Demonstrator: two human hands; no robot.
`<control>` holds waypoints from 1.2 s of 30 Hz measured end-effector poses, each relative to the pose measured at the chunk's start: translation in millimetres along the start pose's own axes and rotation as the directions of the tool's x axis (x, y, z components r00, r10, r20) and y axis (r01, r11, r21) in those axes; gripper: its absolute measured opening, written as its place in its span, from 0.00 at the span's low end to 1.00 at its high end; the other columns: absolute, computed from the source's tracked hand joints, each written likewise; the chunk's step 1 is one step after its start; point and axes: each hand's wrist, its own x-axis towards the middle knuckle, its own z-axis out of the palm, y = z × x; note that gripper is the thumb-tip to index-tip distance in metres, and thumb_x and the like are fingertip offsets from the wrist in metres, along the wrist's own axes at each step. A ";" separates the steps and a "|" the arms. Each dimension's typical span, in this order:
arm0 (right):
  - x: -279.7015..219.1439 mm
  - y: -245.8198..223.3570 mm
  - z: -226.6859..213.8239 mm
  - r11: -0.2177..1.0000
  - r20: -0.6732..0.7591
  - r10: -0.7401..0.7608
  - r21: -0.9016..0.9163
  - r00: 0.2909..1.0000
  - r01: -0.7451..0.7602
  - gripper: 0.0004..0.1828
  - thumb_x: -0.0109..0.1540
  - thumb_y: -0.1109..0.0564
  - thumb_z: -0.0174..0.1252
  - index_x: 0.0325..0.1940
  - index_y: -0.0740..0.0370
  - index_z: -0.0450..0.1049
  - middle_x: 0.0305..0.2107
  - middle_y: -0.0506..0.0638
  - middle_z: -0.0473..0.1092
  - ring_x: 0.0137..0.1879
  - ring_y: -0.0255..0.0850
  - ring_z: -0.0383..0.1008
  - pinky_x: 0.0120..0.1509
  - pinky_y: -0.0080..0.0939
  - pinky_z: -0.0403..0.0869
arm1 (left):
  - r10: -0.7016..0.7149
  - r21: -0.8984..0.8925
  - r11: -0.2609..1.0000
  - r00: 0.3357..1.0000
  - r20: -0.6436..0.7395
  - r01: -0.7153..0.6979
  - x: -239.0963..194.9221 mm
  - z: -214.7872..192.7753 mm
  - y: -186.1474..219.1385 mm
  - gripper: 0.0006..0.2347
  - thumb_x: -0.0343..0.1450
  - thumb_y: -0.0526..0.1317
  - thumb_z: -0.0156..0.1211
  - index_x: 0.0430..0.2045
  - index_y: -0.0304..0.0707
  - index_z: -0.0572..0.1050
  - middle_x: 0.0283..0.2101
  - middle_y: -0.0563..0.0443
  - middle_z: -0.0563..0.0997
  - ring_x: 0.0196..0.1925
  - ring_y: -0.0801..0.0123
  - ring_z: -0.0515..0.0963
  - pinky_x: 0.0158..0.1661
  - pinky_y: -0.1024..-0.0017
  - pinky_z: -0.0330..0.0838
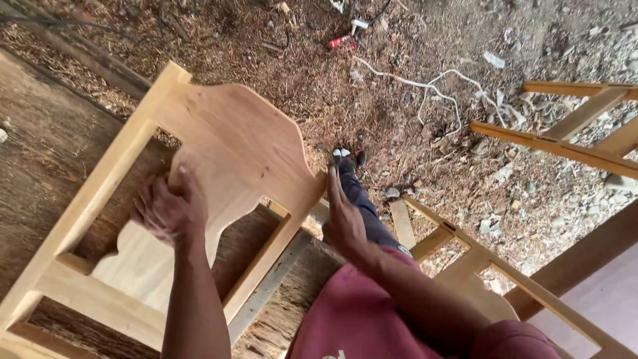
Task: The person sands a wooden chair frame using a sanding block. They smooth the curved backrest and the rectangular frame sections, moving the block along the grain and edges. The person repositions the chair to access different sides and continues sanding the legs and joints.
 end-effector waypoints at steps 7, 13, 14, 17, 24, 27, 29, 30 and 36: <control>24.7 -2.8 -50.3 0.966 0.098 0.168 0.182 0.981 -0.184 0.51 0.52 0.75 0.48 0.80 0.57 0.49 0.64 0.71 0.63 0.29 0.60 0.78 0.31 0.47 0.77 | 0.021 -0.007 1.000 1.000 -0.010 -0.021 -0.5 3.7 -3.0 0.20 0.81 0.59 0.59 0.33 0.42 0.82 0.44 0.50 0.82 0.45 0.53 0.81 0.49 0.58 0.66; 14.4 -36.1 -40.5 0.982 0.219 0.187 -0.033 0.958 -0.184 0.54 0.52 0.78 0.49 0.81 0.63 0.40 0.65 0.77 0.59 0.23 0.42 0.70 0.22 0.35 0.65 | -0.001 -0.015 1.000 1.000 0.001 0.001 -2.3 0.0 -0.5 0.18 0.79 0.58 0.62 0.35 0.42 0.83 0.45 0.48 0.82 0.47 0.51 0.81 0.51 0.59 0.66; 28.5 -20.8 -29.8 0.981 0.210 0.193 -0.035 0.958 -0.190 0.52 0.54 0.77 0.51 0.81 0.63 0.42 0.60 0.77 0.63 0.25 0.45 0.71 0.22 0.36 0.64 | -0.005 -0.022 1.000 1.000 0.002 0.005 0.3 -2.0 2.0 0.19 0.79 0.58 0.61 0.35 0.41 0.83 0.44 0.46 0.82 0.46 0.49 0.81 0.51 0.57 0.66; 47.7 -33.0 -35.8 0.921 0.271 0.371 0.012 0.888 -0.388 0.43 0.61 0.66 0.53 0.79 0.62 0.47 0.49 0.75 0.70 0.23 0.43 0.69 0.22 0.37 0.59 | -0.020 -0.026 0.999 1.000 0.014 0.021 -4.0 -4.1 -1.8 0.20 0.79 0.59 0.61 0.34 0.40 0.83 0.43 0.44 0.82 0.44 0.47 0.81 0.50 0.55 0.66; 37.5 -20.3 -35.0 0.982 0.293 0.190 -0.079 0.937 -0.174 0.54 0.54 0.68 0.64 0.80 0.60 0.46 0.45 0.79 0.71 0.44 0.75 0.76 0.42 0.69 0.75 | -0.022 -0.020 1.000 1.000 -0.017 0.022 0.0 0.8 -0.7 0.19 0.77 0.58 0.63 0.32 0.39 0.82 0.41 0.42 0.83 0.42 0.43 0.82 0.48 0.54 0.69; 49.4 17.4 -37.4 0.981 0.316 0.191 -0.075 0.929 -0.177 0.50 0.53 0.67 0.60 0.78 0.54 0.52 0.41 0.73 0.72 0.40 0.69 0.78 0.39 0.64 0.74 | 0.007 0.038 0.999 1.000 -0.002 -0.007 5.0 -7.4 3.8 0.17 0.77 0.57 0.64 0.32 0.43 0.81 0.42 0.43 0.83 0.43 0.45 0.82 0.48 0.54 0.70; 62.5 32.9 -40.6 0.981 0.337 0.192 -0.073 0.922 -0.177 0.47 0.53 0.65 0.57 0.77 0.50 0.56 0.37 0.69 0.72 0.37 0.65 0.78 0.37 0.59 0.74 | -0.008 0.047 0.999 1.000 -0.001 0.008 5.6 -3.1 4.2 0.18 0.78 0.58 0.63 0.31 0.43 0.81 0.42 0.45 0.83 0.43 0.46 0.82 0.49 0.55 0.69; 69.1 41.2 -40.8 0.980 0.356 0.201 -0.064 0.913 -0.191 0.46 0.52 0.64 0.54 0.76 0.45 0.61 0.34 0.65 0.73 0.35 0.61 0.79 0.35 0.55 0.74 | -0.011 0.054 0.998 1.000 0.007 0.010 4.0 -1.8 3.1 0.19 0.78 0.59 0.61 0.31 0.43 0.80 0.43 0.46 0.83 0.44 0.47 0.82 0.49 0.55 0.68; 84.6 35.0 -52.0 0.979 0.508 0.144 0.055 0.849 -0.199 0.47 0.51 0.67 0.50 0.78 0.54 0.57 0.48 0.76 0.71 0.44 0.72 0.74 0.41 0.58 0.70 | 0.012 0.052 0.999 1.000 -0.007 -0.012 10.3 -7.0 7.0 0.16 0.77 0.56 0.65 0.31 0.45 0.80 0.44 0.49 0.83 0.39 0.51 0.83 0.53 0.55 0.70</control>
